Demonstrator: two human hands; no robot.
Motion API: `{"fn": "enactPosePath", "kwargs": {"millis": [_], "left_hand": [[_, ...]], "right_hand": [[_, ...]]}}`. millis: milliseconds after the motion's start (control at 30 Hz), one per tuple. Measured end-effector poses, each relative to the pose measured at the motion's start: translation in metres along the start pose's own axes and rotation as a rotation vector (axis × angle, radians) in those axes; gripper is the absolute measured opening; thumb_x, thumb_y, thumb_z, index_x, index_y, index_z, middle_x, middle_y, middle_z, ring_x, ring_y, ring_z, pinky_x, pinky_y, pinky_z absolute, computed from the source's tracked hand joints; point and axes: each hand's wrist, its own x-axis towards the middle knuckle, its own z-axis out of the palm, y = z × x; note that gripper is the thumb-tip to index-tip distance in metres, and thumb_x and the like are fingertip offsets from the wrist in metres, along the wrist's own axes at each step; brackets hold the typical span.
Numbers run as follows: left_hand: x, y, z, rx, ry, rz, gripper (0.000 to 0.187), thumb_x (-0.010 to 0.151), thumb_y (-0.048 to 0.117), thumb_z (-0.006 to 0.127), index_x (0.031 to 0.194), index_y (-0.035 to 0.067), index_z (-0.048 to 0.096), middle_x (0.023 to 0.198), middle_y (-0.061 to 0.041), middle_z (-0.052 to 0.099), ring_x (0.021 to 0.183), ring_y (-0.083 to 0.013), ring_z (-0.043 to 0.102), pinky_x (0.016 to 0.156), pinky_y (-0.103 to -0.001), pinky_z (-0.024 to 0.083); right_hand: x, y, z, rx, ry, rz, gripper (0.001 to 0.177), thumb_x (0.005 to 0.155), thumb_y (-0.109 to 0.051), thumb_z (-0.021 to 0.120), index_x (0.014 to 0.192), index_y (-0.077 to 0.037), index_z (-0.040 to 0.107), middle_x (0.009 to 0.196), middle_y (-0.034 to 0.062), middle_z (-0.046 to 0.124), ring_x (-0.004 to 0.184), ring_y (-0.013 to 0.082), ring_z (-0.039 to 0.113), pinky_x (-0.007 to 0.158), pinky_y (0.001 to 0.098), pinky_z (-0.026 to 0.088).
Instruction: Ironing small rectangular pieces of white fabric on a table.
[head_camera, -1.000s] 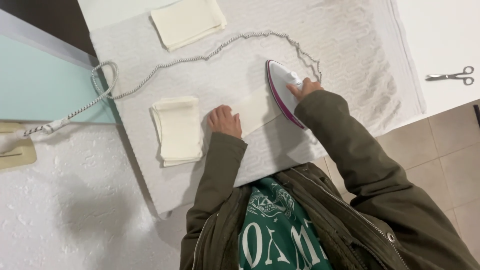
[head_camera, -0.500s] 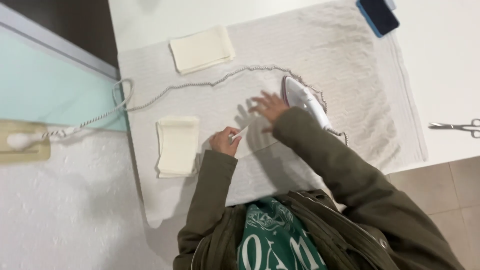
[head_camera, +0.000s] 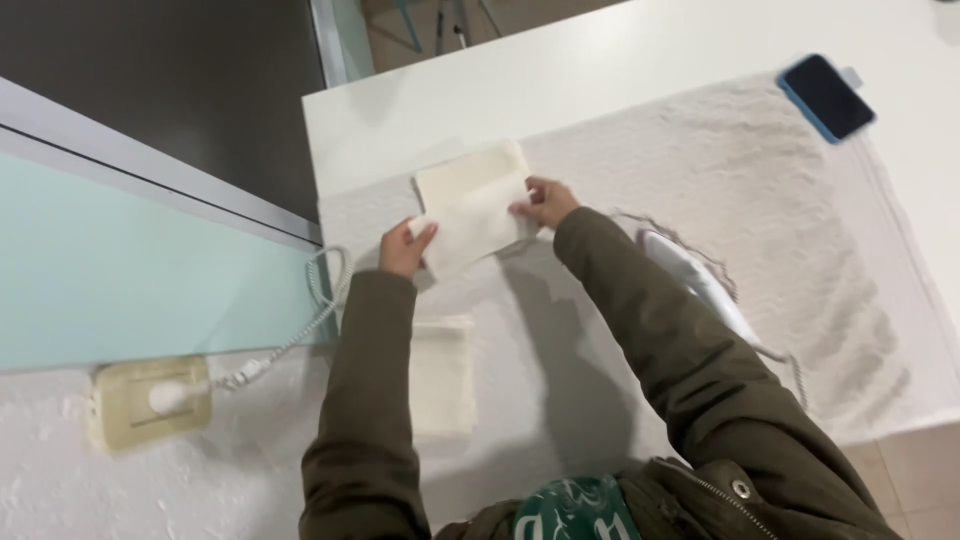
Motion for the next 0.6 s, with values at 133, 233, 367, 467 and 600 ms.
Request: {"fn": "enactPosePath", "kwargs": {"millis": [133,233,367,467,600], "left_hand": [[0.107,-0.032,0.000,-0.240,-0.056,-0.170,0.029,0.092,0.022,0.075,0.112,0.001,0.071,0.090,-0.003,0.076,0.074,-0.0118,0.071,0.057,-0.027,0.058],[0.140,-0.060,0.009,-0.229,-0.042,-0.134,0.031,0.091,0.018,0.077,0.116,0.000,0.070,0.098,-0.005,0.078,0.081,-0.0134,0.074,0.062,-0.028,0.061],[0.118,-0.033,0.015,-0.182,0.041,-0.102,0.037,0.087,0.012,0.079,0.121,0.004,0.065,0.104,-0.004,0.076,0.085,-0.0117,0.072,0.061,-0.032,0.061],[0.097,-0.005,-0.006,0.184,0.187,0.058,0.037,0.083,0.010,0.082,0.117,0.007,0.068,0.102,-0.005,0.075,0.079,-0.0151,0.072,0.065,-0.033,0.060],[-0.011,-0.005,-0.023,0.545,0.194,0.193,0.021,0.087,0.014,0.083,0.107,0.012,0.074,0.096,-0.006,0.076,0.075,-0.0208,0.073,0.070,-0.034,0.058]], "right_hand": [[0.060,-0.028,-0.008,-0.020,0.272,0.063,0.044,0.084,-0.021,0.086,0.120,-0.003,0.067,0.097,0.0152,0.078,0.084,0.0221,0.074,0.075,0.0373,0.059],[0.082,-0.014,-0.006,-0.147,0.339,0.101,0.043,0.085,-0.021,0.085,0.121,-0.004,0.068,0.101,0.0135,0.078,0.087,0.0216,0.075,0.081,0.0350,0.060],[0.079,-0.022,0.001,-0.157,0.337,0.122,0.041,0.088,-0.019,0.082,0.121,-0.002,0.065,0.105,0.0153,0.077,0.093,0.0230,0.076,0.085,0.0361,0.061],[0.060,-0.046,0.007,-0.130,0.409,0.102,0.047,0.086,-0.016,0.083,0.125,-0.002,0.060,0.114,0.0171,0.074,0.101,0.0250,0.073,0.088,0.0367,0.060],[-0.020,-0.069,0.040,-0.265,0.574,-0.229,0.052,0.086,-0.008,0.084,0.127,0.003,0.054,0.128,0.0219,0.061,0.114,0.0304,0.063,0.096,0.0401,0.057]]}}
